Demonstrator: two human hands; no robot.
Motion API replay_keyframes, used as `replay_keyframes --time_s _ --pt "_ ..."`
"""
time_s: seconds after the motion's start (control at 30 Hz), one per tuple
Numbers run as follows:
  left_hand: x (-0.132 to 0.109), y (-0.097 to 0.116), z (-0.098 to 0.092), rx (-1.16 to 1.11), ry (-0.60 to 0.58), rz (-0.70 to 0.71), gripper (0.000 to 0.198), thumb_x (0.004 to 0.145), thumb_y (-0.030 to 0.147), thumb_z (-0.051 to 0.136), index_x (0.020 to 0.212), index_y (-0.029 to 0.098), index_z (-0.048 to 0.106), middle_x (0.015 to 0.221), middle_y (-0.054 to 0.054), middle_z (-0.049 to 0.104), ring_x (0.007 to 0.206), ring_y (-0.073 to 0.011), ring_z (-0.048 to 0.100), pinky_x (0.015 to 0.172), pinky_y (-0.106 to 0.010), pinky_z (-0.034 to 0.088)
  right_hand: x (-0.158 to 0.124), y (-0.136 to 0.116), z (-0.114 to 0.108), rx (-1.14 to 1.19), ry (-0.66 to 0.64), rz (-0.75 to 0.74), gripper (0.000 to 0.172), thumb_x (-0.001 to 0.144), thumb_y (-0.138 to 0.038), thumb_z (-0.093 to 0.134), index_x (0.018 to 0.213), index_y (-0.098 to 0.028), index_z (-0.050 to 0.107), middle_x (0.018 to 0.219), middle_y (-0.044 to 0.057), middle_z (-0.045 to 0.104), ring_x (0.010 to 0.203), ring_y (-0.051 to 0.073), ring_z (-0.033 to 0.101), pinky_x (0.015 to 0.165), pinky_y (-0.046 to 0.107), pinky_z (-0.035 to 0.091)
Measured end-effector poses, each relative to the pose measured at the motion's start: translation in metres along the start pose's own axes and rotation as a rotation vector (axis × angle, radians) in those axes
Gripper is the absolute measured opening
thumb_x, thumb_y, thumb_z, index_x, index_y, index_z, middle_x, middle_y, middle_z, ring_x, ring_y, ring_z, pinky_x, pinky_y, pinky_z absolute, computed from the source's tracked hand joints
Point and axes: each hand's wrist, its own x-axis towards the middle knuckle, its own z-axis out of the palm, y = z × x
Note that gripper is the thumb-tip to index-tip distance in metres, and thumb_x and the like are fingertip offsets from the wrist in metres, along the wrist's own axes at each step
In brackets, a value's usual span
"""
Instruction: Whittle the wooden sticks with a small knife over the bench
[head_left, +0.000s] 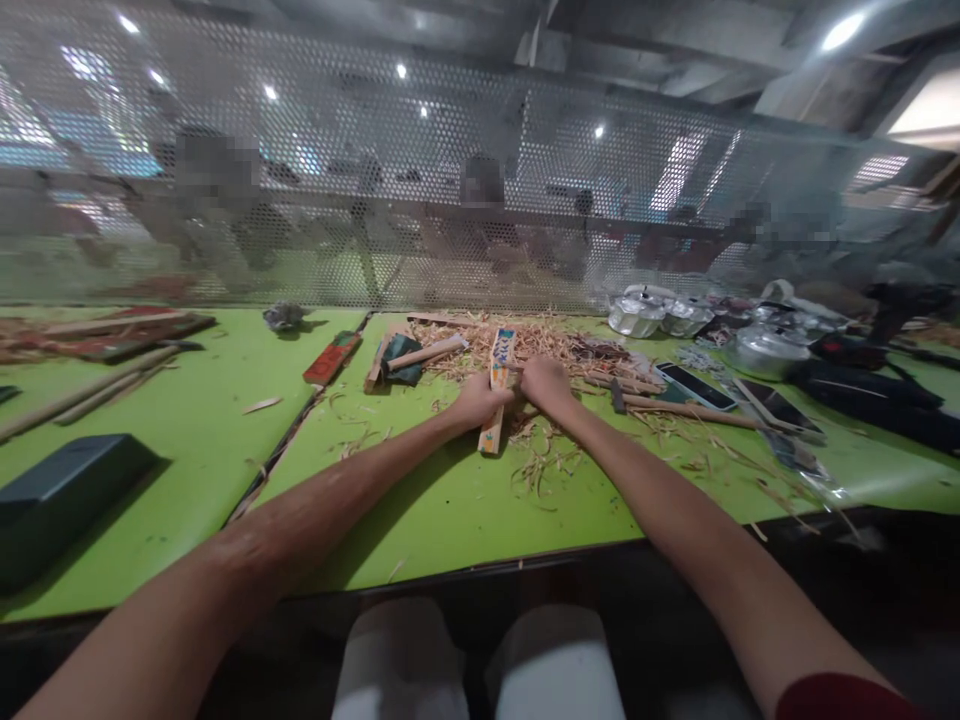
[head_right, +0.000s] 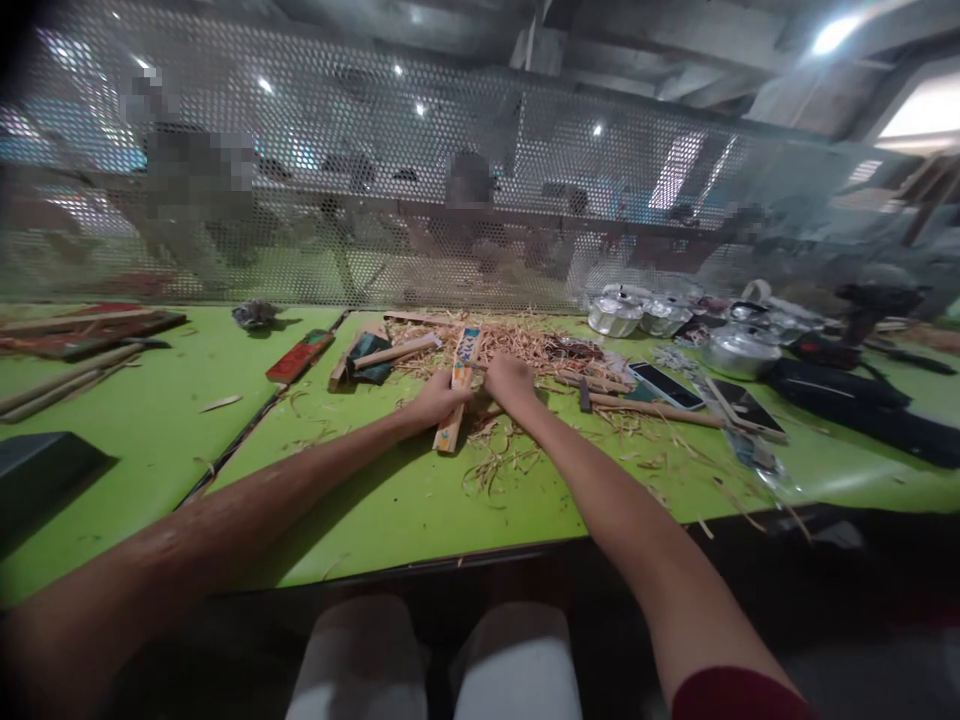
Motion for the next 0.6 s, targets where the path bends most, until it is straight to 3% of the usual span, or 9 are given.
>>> replay_keyframes --time_s 0.17,0.43,0.6 --pt "-0.002 0.001 0.002 -0.035 -0.061 0.014 0.01 0.065 0.01 0.068 0.07 0.018 0.064 0.066 -0.001 0.067 0.066 -0.0173 0.061 0.062 -0.026 0.051 0.005 0.019 -0.009 0.001 0.026 0.139 0.038 0.097 -0.022 0.059 0.122 0.0 0.078 0.119 0.027 0.075 0.112 0.029 0.072 0.09 0.027 0.052" --pt "0.003 -0.009 -0.002 0.046 -0.03 0.052 0.004 0.07 0.016 0.065 0.074 0.016 0.065 0.072 -0.001 0.068 0.07 -0.0176 0.062 0.068 -0.027 0.05 -0.001 0.001 -0.006 -0.032 0.03 -0.039 0.039 0.097 -0.027 0.063 0.12 0.0 0.078 0.113 0.029 0.076 0.106 0.032 0.074 0.09 0.03 0.053" --pt "0.004 -0.009 -0.002 0.075 -0.015 0.053 0.002 0.07 0.017 0.063 0.072 0.017 0.063 0.07 -0.001 0.066 0.068 -0.0169 0.059 0.069 -0.028 0.049 0.0 -0.007 -0.003 -0.024 -0.043 -0.088 0.036 0.097 -0.023 0.062 0.123 -0.005 0.078 0.117 0.025 0.076 0.109 0.03 0.073 0.092 0.028 0.053"
